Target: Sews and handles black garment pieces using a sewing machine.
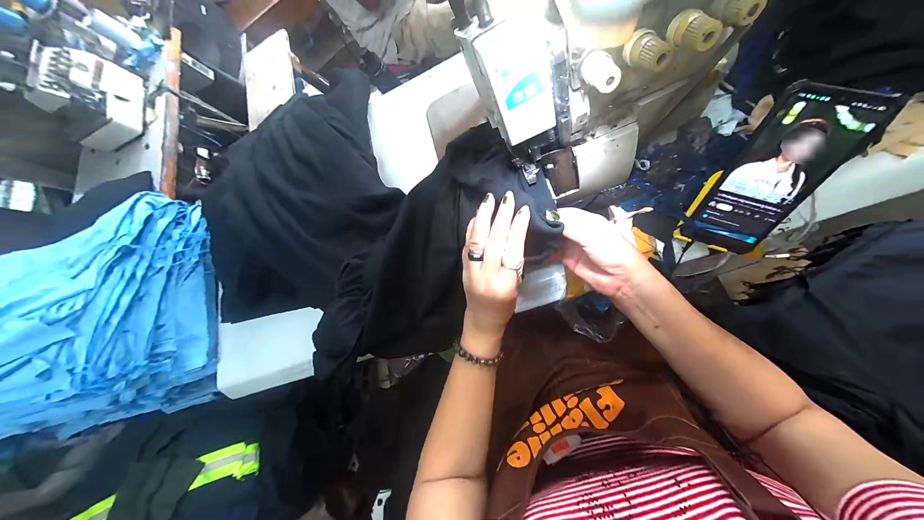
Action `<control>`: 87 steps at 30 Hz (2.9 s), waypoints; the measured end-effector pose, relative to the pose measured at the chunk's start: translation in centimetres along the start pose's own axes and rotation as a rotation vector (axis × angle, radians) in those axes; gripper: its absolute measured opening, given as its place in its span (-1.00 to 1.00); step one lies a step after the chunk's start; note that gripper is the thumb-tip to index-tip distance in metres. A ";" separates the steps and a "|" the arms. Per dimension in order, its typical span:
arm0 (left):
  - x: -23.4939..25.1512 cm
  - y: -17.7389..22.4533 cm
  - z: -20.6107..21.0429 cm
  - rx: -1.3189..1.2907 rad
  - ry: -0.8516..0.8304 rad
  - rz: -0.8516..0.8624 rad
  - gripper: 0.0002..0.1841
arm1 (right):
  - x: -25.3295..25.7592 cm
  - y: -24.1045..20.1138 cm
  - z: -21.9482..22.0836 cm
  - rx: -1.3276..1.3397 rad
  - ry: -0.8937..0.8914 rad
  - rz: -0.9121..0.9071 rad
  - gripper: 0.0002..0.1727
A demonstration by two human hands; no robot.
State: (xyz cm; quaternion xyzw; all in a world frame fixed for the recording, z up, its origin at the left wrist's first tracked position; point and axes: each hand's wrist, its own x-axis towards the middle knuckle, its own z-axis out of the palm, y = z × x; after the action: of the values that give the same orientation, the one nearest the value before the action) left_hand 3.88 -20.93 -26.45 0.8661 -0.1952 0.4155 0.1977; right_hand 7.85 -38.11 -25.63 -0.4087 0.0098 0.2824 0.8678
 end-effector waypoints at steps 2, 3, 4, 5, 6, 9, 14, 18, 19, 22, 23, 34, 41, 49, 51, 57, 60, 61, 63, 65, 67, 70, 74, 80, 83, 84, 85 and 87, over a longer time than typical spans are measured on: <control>1.0 -0.4 0.2 0.024 -0.022 0.043 -0.66 | -0.1 -0.2 -0.1 -0.017 0.017 -0.006 -0.81; 1.3 -0.5 0.3 0.025 -0.037 0.053 -0.66 | -0.1 -0.3 0.0 -0.013 0.028 -0.008 -0.82; 1.5 -0.6 0.4 0.029 -0.069 0.058 -0.66 | -0.2 -0.4 0.0 -0.010 0.036 -0.006 -0.82; 1.4 -0.7 0.5 0.036 -0.101 0.071 -0.66 | -0.2 -0.4 0.1 -0.010 0.037 -0.002 -0.82; 1.4 -0.9 0.5 0.037 -0.126 0.081 -0.65 | -0.2 -0.4 0.1 -0.021 0.036 0.003 -0.83; 1.8 -0.3 -0.6 -0.112 -0.135 0.017 -0.69 | -0.4 -0.5 -0.4 -0.163 0.018 -0.023 -0.80; 3.6 6.5 -10.1 -1.069 -0.691 -0.253 -0.50 | -2.8 -1.4 -1.2 -0.962 0.173 -0.565 -0.78; 3.1 7.9 -12.4 -0.686 -0.892 -0.053 -0.51 | -3.8 -0.8 0.2 -1.249 -0.013 -1.062 -0.70; 3.3 7.9 -12.7 -0.612 -0.878 -0.008 -0.54 | -4.2 -0.4 0.3 -1.290 -0.098 -1.144 -0.75; 4.5 7.4 -13.1 -0.380 -0.827 0.093 -0.65 | -6.9 0.6 0.0 -1.377 -0.288 -1.201 -0.80; 5.0 7.0 -12.7 -0.299 -0.806 0.128 -0.70 | -8.2 0.5 -0.2 -1.384 -0.336 -1.154 -0.79; 10.2 -0.6 -6.8 -0.588 -0.662 0.202 -0.80 | -14.5 -5.6 -4.0 -1.298 0.006 -0.768 -0.82; 8.9 -0.5 -8.1 -0.600 -0.680 0.128 -0.81 | -12.2 -4.4 -4.9 -1.263 -0.033 -0.743 -0.80; 8.4 -1.8 -5.9 -0.133 -0.612 0.206 -0.70 | -17.2 -4.6 0.8 -1.098 -0.600 -0.747 -0.74; 8.0 -3.9 -6.0 0.146 -0.696 0.324 -0.59 | -17.0 -4.7 0.5 -1.132 -0.607 -0.731 -0.72; 7.5 -2.2 -13.5 0.344 -0.981 0.258 -0.74 | -15.6 -6.0 -0.6 -1.271 -0.434 -0.684 -0.71; 6.9 5.4 -15.7 0.123 -1.036 0.379 -0.75 | -13.0 -7.2 1.5 -1.234 -0.405 -0.784 -0.78; 6.7 7.5 -15.8 0.073 -1.046 0.428 -0.72 | -11.7 -7.5 2.6 -1.237 -0.409 -0.800 -0.79; 6.8 8.8 -15.4 0.035 -1.026 0.486 -0.73 | -8.9 -7.3 4.7 -1.231 -0.448 -0.728 -0.79; 7.8 7.0 -15.1 -0.002 -1.010 0.457 -0.80 | -6.6 -6.6 6.0 -1.254 -0.516 -0.569 -0.80; 9.0 4.2 -15.5 0.015 -0.963 0.413 -0.84 | -5.7 -5.9 6.5 -1.325 -0.548 -0.406 -0.80; 9.8 3.8 -16.3 0.030 -0.871 0.388 -0.80 | -5.5 -5.4 5.8 -1.331 -0.490 -0.326 -0.75; 8.8 9.9 -14.8 0.032 -0.798 0.603 -0.78 | -6.1 -5.1 6.3 -1.188 -0.433 -0.335 -0.82; 9.7 7.8 -14.6 -0.165 -0.715 0.327 -0.71 | -10.3 -4.8 6.2 -0.782 -0.458 -0.248 -0.80; 9.8 6.1 -15.2 -0.219 -0.832 0.180 -0.36 | -12.1 -4.9 7.4 -1.073 -0.462 -0.428 -0.71; 9.8 5.6 -15.7 -0.182 -0.863 0.171 -0.39 | -12.2 -4.8 7.8 -1.145 -0.466 -0.489 -0.72; 9.8 5.0 -16.2 -0.142 -0.877 0.180 -0.45 | -12.2 -4.6 8.2 -1.174 -0.471 -0.542 -0.73; 10.2 4.0 -17.4 -0.103 -0.873 0.214 -0.48 | -11.3 -3.9 8.3 -1.158 -0.462 -0.672 -0.75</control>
State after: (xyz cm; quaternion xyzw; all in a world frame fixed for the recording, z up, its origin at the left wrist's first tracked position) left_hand -3.43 -17.29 -7.57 0.9242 -0.3693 0.0191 0.0954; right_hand -1.42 -39.61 -14.59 -0.7151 -0.4527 0.0388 0.5312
